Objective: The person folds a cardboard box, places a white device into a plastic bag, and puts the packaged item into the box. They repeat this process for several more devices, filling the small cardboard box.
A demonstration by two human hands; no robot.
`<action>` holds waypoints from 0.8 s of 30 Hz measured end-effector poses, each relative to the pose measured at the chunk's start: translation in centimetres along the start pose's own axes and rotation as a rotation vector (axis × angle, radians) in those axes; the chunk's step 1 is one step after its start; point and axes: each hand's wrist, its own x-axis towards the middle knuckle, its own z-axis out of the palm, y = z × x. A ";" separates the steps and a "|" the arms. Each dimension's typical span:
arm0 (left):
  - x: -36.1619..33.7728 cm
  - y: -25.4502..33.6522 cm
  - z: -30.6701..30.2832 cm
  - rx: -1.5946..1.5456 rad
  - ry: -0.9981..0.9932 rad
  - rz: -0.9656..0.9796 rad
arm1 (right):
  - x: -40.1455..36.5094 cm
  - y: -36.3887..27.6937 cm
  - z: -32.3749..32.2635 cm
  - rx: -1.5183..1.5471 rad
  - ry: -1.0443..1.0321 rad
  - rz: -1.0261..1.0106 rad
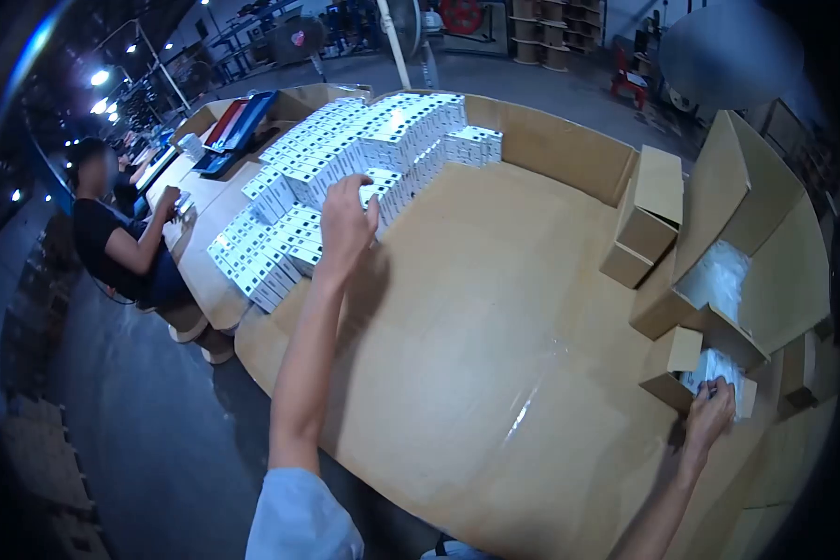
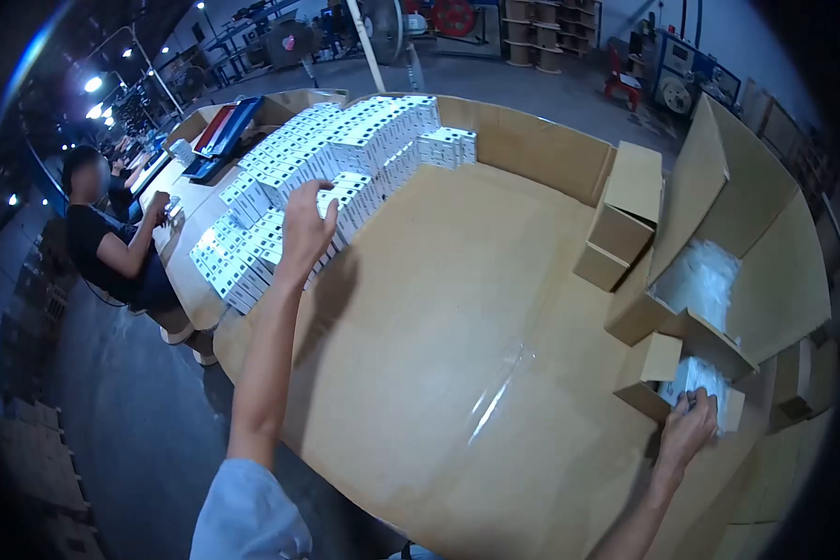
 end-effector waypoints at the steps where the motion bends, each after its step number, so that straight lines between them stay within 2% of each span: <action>1: 1.1 -1.2 1.0 0.021 -0.014 0.037 | -0.2 -0.6 -0.4 -0.095 -0.095 0.071; 4: 4.4 -3.8 4.0 0.065 -0.035 0.143 | -1.2 -1.1 -1.0 -0.149 -0.028 0.077; 5: 5.5 -4.3 5.0 0.073 -0.035 0.174 | -1.3 -1.1 -2.1 -0.204 -0.172 0.135; 8: 7.6 -5.1 6.8 0.121 -0.098 0.185 | -3.1 -0.9 -2.0 -0.289 -0.112 0.090; 10: 8.1 -6.2 8.1 0.148 -0.163 0.160 | -3.9 -1.8 -2.7 -0.240 -0.171 0.117; 11: 8.1 -6.7 8.8 0.188 -0.093 0.201 | -4.1 -1.9 -2.9 -0.217 -0.204 0.129; 15: 7.7 -5.9 7.7 0.206 -0.039 0.225 | -4.7 -1.5 -2.6 -0.218 -0.183 0.087; 18: 7.0 -6.4 7.3 0.259 -0.080 0.206 | -4.9 -0.8 -2.6 -0.177 -0.159 0.022; 19: 6.6 -5.6 6.5 0.185 -0.079 0.152 | -4.7 -1.5 -3.2 -0.118 -0.109 0.019; 21: 5.3 -3.3 4.5 0.043 0.032 0.179 | -4.5 -3.5 -4.7 -0.007 -0.012 0.028; 24: 1.0 2.3 2.2 -0.234 0.134 0.162 | -5.6 -4.5 -5.5 0.382 -0.033 0.004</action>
